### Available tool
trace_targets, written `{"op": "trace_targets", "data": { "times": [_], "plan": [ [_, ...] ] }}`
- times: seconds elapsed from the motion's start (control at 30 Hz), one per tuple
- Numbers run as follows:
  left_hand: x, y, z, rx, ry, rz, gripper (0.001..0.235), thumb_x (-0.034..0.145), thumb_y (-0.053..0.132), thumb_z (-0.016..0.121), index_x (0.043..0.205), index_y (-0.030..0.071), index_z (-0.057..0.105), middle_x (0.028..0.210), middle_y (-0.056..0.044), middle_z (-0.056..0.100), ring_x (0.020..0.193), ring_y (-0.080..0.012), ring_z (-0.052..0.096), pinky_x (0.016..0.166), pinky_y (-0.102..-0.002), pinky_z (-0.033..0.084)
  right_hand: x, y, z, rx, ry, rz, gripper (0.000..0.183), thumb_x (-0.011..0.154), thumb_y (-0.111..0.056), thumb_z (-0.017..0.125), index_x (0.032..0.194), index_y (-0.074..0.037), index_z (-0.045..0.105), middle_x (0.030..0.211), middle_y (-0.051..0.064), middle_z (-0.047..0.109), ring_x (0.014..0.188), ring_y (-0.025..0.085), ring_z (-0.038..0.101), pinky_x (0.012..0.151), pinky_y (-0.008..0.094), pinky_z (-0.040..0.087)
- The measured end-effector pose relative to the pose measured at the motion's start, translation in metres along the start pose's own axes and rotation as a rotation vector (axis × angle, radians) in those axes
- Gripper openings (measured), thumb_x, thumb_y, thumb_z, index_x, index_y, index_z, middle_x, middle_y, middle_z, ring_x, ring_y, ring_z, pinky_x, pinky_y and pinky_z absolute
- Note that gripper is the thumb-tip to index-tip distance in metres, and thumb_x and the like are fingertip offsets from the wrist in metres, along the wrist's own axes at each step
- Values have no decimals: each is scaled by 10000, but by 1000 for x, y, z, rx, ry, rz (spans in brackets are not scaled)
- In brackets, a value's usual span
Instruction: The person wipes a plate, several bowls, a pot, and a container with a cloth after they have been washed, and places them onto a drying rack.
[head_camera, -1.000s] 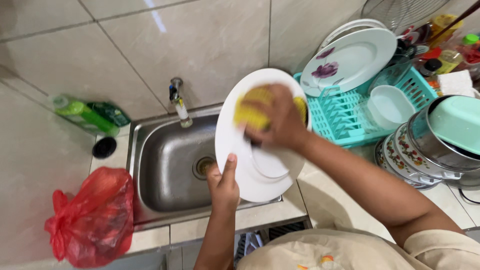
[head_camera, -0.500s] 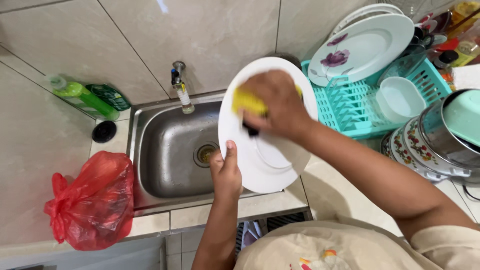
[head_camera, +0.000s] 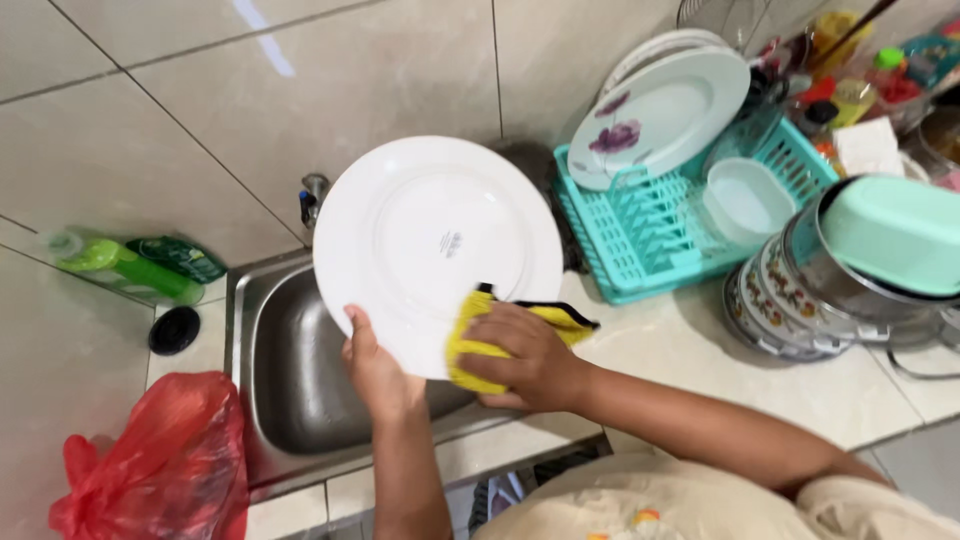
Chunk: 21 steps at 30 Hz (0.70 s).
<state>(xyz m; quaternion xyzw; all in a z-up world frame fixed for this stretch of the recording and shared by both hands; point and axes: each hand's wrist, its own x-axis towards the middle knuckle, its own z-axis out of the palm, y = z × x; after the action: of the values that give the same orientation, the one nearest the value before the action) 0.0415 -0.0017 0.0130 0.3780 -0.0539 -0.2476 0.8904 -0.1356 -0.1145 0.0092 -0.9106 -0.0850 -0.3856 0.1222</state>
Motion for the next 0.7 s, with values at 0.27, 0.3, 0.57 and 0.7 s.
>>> {"op": "trace_targets", "data": {
  "times": [0.27,0.3,0.57,0.7],
  "plan": [
    [-9,8,-8,69,-34,22,431,1013,264,614,1213,-117,590,1195,-185,691,1066,-252,679,930,-406,557,-19,93,-35,-127,291,524,374,853,-190,812,1143,-30,640,1130,167,650,1067,367,624,946,438,508],
    [-12,6,-11,70,-29,15,431,1013,264,614,1213,-117,590,1195,-185,691,1066,-252,679,930,-406,557,-11,102,-40,-128,314,558,372,876,-185,806,1160,-15,636,1133,174,646,1059,368,621,929,435,506],
    [-32,-19,-20,420,-321,72,300,1003,231,703,1030,-66,732,975,-99,726,870,-137,623,805,-288,505,75,96,-68,-78,470,577,307,917,-152,777,1184,-56,659,1165,148,640,1114,340,620,989,438,501],
    [-28,-26,-14,473,-289,8,296,998,218,699,1066,-69,723,1009,-101,740,891,-159,646,831,-304,517,86,51,-46,-68,359,380,446,809,-204,817,1213,-96,663,1219,162,614,1188,370,571,1039,495,481]
  ]
}}
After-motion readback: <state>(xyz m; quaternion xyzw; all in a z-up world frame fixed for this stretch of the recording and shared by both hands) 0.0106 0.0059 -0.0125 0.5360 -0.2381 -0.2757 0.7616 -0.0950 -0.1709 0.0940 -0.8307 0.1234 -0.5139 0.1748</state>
